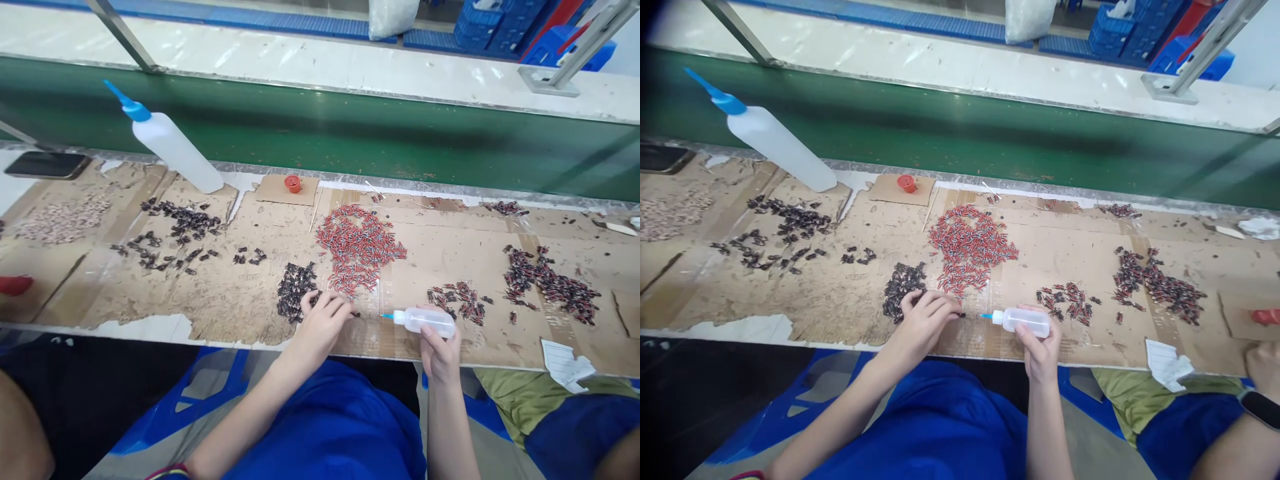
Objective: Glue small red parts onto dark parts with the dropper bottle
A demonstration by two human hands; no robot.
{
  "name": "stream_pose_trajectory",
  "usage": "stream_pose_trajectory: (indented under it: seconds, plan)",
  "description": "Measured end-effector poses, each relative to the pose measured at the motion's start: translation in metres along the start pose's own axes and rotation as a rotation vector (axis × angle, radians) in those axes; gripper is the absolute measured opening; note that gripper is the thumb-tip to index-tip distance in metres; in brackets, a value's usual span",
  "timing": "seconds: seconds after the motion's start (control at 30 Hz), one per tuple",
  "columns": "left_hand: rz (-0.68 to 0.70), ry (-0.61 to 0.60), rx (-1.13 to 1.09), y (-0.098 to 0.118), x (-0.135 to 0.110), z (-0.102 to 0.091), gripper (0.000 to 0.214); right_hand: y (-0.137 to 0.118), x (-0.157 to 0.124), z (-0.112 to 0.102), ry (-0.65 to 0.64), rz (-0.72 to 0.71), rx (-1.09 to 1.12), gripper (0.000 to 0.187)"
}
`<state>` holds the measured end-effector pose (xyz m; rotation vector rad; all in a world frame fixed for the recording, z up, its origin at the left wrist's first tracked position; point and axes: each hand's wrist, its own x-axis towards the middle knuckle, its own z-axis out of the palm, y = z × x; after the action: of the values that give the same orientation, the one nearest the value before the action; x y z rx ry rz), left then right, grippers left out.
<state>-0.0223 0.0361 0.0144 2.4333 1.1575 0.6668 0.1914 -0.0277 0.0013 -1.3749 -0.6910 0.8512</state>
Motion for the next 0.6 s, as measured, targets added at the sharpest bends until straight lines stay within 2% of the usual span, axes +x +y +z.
stream_pose_trajectory:
  seconds: [0.13, 0.3, 0.6]
  plan:
    - [-0.062, 0.045, 0.055, 0.011, -0.010, 0.012, 0.024, 0.003, -0.005, 0.008, 0.028, -0.018, -0.078, 0.029]
    - [-0.054, 0.115, 0.065, 0.010, -0.009, 0.014, 0.020, 0.003, -0.007, 0.017, 0.081, -0.053, -0.178, 0.026]
    - [-0.133, 0.114, -0.055, 0.008, -0.009, 0.014, 0.015, 0.015, -0.004, 0.020, 0.146, -0.055, -0.120, 0.024]
